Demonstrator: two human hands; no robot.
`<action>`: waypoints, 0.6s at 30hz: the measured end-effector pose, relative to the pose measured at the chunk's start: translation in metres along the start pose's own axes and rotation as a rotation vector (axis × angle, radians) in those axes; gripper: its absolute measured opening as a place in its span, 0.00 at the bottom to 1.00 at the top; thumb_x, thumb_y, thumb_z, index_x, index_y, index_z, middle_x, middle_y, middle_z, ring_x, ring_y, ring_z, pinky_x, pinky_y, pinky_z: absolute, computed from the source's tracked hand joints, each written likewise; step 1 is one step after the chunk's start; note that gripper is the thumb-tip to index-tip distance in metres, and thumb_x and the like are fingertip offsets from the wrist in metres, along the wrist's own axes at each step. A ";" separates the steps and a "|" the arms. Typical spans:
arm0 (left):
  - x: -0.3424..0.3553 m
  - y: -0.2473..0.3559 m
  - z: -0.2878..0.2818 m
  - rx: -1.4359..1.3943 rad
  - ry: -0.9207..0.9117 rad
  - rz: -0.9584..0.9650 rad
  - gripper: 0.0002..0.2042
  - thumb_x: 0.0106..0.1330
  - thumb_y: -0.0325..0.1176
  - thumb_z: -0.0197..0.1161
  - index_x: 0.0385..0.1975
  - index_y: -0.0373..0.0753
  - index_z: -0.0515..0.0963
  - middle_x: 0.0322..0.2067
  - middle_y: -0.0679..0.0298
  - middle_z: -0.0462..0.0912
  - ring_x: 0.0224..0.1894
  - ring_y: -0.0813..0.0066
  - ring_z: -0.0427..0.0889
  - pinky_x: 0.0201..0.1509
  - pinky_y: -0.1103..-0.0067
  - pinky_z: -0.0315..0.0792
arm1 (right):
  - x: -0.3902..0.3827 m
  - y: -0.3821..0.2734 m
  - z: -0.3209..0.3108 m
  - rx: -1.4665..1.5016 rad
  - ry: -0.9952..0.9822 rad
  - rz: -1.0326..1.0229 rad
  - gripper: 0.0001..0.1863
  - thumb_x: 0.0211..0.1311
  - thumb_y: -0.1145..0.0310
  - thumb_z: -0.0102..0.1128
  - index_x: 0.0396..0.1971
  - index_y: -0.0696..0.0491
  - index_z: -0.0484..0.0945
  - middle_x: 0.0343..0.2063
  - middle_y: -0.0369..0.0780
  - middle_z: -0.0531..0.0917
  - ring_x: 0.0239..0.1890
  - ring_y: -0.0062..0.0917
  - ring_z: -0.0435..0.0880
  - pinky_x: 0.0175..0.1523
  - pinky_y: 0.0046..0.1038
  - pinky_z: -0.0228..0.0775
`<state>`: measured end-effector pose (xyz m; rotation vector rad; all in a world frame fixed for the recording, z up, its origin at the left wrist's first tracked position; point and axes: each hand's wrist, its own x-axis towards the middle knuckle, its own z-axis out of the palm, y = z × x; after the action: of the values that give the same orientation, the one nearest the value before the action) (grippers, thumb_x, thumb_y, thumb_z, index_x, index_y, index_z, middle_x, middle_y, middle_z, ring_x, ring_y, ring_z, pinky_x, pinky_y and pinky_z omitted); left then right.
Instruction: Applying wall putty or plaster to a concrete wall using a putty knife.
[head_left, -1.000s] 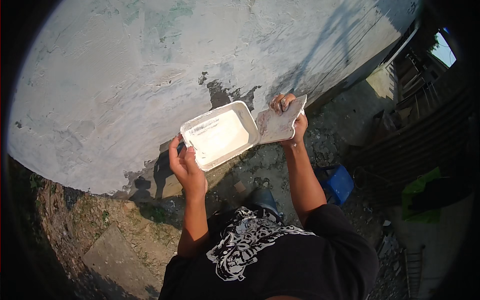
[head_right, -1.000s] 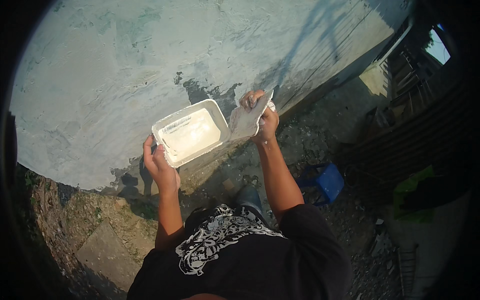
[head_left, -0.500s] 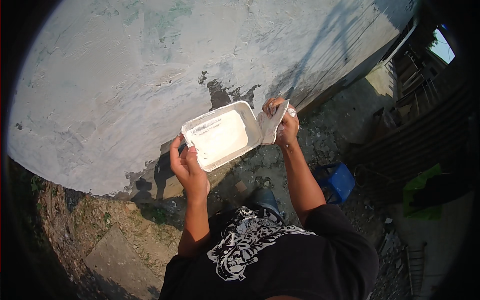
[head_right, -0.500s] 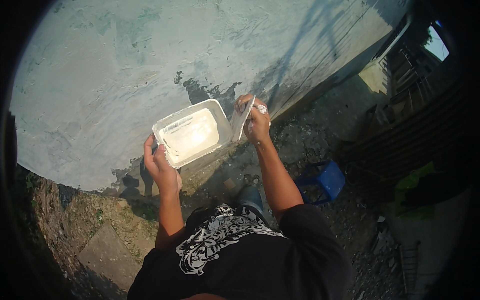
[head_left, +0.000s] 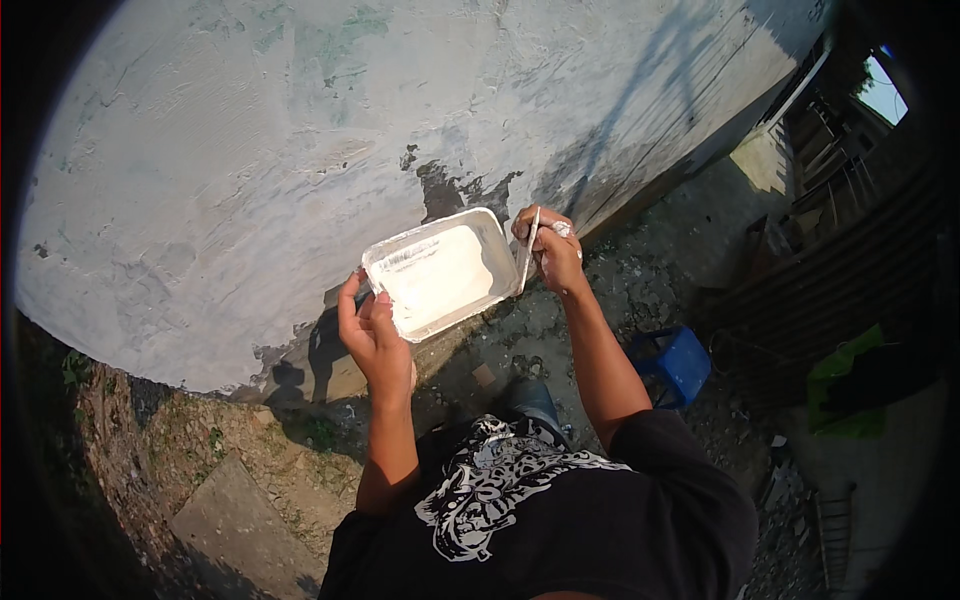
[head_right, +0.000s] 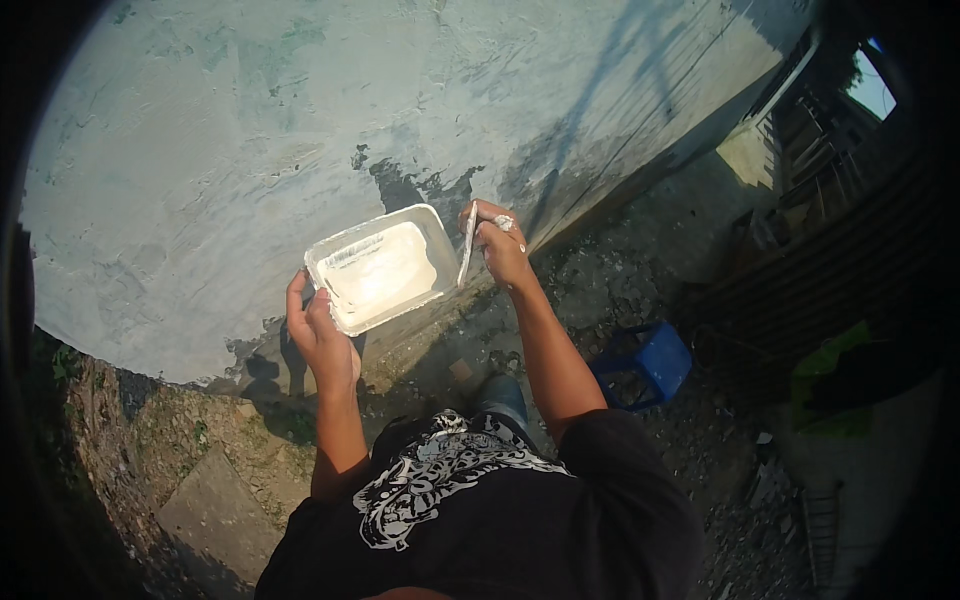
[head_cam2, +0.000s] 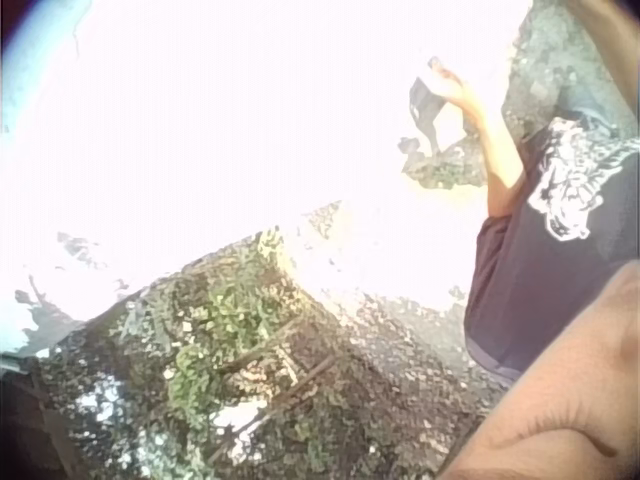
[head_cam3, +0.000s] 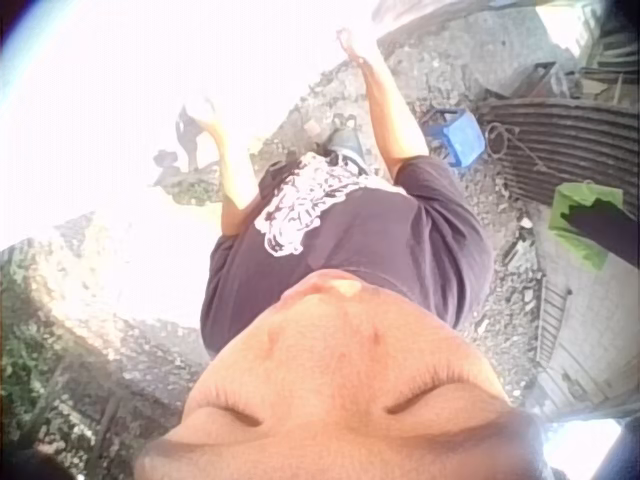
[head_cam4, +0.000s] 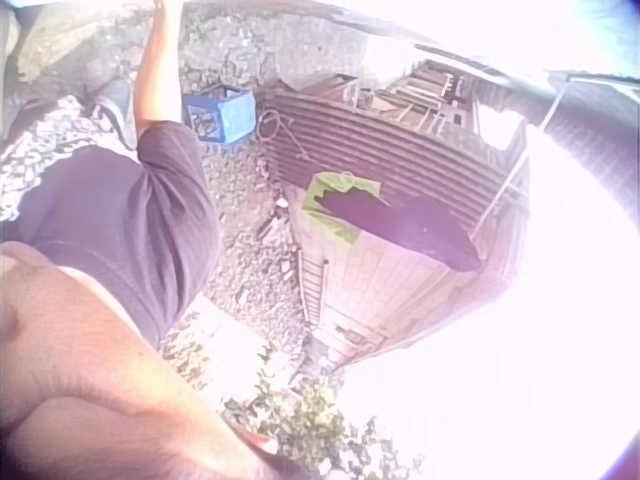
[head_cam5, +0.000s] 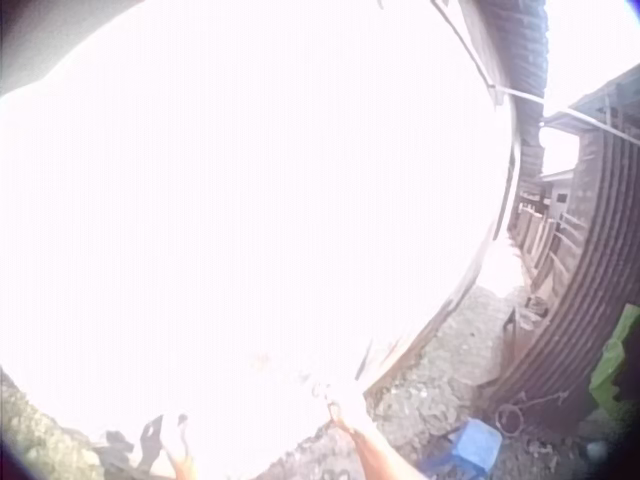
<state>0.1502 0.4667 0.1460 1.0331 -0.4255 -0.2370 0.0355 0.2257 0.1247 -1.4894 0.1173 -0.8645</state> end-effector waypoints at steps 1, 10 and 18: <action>0.001 0.003 0.000 -0.022 0.001 -0.018 0.17 0.71 0.24 0.50 0.59 0.29 0.66 0.43 0.53 0.84 0.44 0.77 0.82 0.48 0.80 0.73 | 0.000 0.000 0.001 0.000 -0.002 0.000 0.06 0.48 0.74 0.46 0.26 0.59 0.71 0.24 0.38 0.70 0.30 0.24 0.65 0.38 0.26 0.57; 0.011 -0.002 -0.014 -0.082 0.060 -0.092 0.19 0.71 0.26 0.47 0.60 0.27 0.65 0.50 0.51 0.79 0.51 0.69 0.80 0.55 0.74 0.74 | -0.010 0.024 -0.013 -0.195 -0.044 0.146 0.06 0.51 0.74 0.45 0.26 0.57 0.73 0.23 0.31 0.70 0.27 0.15 0.64 0.33 0.22 0.58; 0.019 0.000 -0.026 0.113 0.109 0.073 0.18 0.70 0.22 0.53 0.59 0.28 0.67 0.38 0.55 0.85 0.39 0.80 0.81 0.44 0.82 0.72 | 0.007 -0.082 -0.016 -0.698 -0.205 0.147 0.18 0.60 0.78 0.55 0.51 0.60 0.73 0.33 0.42 0.81 0.38 0.26 0.78 0.47 0.29 0.71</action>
<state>0.1792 0.4795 0.1386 1.1337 -0.3807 -0.0917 -0.0036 0.2209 0.1985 -2.1789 0.4019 -0.5651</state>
